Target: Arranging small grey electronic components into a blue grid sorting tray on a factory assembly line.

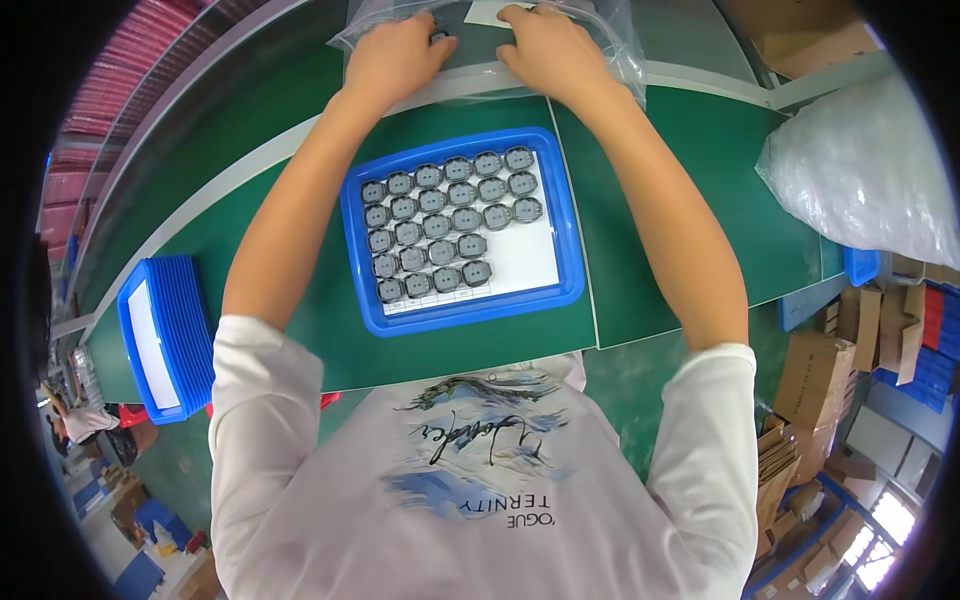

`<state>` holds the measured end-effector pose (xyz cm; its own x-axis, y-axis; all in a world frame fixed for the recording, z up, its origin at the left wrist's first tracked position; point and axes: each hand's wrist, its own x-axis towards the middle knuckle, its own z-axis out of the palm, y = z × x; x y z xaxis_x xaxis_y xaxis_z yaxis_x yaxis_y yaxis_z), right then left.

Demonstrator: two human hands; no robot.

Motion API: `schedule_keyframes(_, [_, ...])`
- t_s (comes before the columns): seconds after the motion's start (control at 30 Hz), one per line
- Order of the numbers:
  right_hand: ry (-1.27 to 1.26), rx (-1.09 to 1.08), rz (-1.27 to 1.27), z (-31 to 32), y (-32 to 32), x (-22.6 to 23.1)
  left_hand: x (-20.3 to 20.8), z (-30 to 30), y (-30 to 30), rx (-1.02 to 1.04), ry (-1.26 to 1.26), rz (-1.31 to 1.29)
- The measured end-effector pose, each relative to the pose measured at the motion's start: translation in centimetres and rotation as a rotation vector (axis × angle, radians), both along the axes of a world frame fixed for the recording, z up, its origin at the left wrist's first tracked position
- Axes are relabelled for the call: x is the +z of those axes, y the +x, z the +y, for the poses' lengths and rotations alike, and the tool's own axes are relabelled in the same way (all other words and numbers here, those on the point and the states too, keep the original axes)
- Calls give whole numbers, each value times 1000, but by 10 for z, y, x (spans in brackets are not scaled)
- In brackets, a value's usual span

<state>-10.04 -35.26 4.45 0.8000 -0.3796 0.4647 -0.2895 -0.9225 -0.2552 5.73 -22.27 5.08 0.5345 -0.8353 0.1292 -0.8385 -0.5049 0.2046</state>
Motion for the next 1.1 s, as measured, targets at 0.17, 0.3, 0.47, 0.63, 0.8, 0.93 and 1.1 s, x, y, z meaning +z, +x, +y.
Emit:
schedule_keyframes(0.17, [88,4,256,-44,26,-26,-29,-37,13,-28,-198,-155])
schedule_keyframes(0.3, [528,-40,68,12,-4,40,-44,-28,29,-39,-177,-193])
schedule_keyframes(0.47, [922,261,7,55,-94,52,-22,-23,13,-69,-131,-81])
schedule_keyframes(0.63, [714,293,310,62,-167,28,-35,-24,33,-324,-329,15])
schedule_keyframes(0.8, [626,19,69,87,-191,5,-32,-30,32,-246,-124,-18])
schedule_keyframes(0.93, [389,-44,115,102,-197,-3,-32,-16,38,-306,-156,-24])
schedule_keyframes(1.1, [358,-67,85,98,-200,-4,-14,6,31,-399,-348,132])
